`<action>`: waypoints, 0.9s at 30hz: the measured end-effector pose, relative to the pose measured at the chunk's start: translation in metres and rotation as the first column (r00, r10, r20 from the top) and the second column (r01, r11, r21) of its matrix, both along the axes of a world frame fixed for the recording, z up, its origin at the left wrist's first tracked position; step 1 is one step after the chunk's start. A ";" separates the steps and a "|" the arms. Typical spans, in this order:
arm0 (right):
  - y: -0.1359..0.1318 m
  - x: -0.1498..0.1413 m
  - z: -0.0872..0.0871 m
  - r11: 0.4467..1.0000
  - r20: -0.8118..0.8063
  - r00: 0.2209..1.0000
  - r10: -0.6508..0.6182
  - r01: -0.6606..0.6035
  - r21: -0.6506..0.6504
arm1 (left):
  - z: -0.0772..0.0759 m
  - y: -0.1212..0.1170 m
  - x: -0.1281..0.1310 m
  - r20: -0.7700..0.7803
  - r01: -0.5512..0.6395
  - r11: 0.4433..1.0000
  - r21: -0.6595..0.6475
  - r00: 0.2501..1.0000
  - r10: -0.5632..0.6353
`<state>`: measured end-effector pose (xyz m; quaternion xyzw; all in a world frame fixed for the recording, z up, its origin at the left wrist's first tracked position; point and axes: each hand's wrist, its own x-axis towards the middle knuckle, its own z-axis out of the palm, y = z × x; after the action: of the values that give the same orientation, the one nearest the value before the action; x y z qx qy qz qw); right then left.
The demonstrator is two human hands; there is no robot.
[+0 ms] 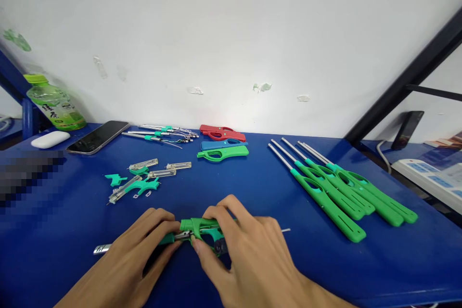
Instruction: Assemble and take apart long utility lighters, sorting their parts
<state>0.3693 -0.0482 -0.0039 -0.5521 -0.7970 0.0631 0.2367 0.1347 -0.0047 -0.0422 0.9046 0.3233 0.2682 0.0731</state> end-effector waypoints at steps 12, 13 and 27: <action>0.038 0.080 0.012 0.990 0.023 0.991 -0.131 0.132 -0.048 | -0.015 0.004 -0.010 -0.053 -0.020 0.984 0.179 0.998 0.030; 0.040 0.084 0.007 0.989 0.026 0.990 -0.135 0.137 -0.064 | -0.020 0.005 -0.013 -0.053 -0.025 0.979 0.201 0.998 0.037; 0.006 0.094 -0.011 0.978 -0.073 0.994 0.080 -0.092 -0.185 | -0.037 0.015 -0.028 -0.053 0.016 0.983 0.180 0.999 -0.007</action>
<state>0.4634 -0.0420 -0.0145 -0.5348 -0.8024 0.1661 0.2063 0.1065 0.0105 -0.0795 0.9160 0.2943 0.2721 -0.0163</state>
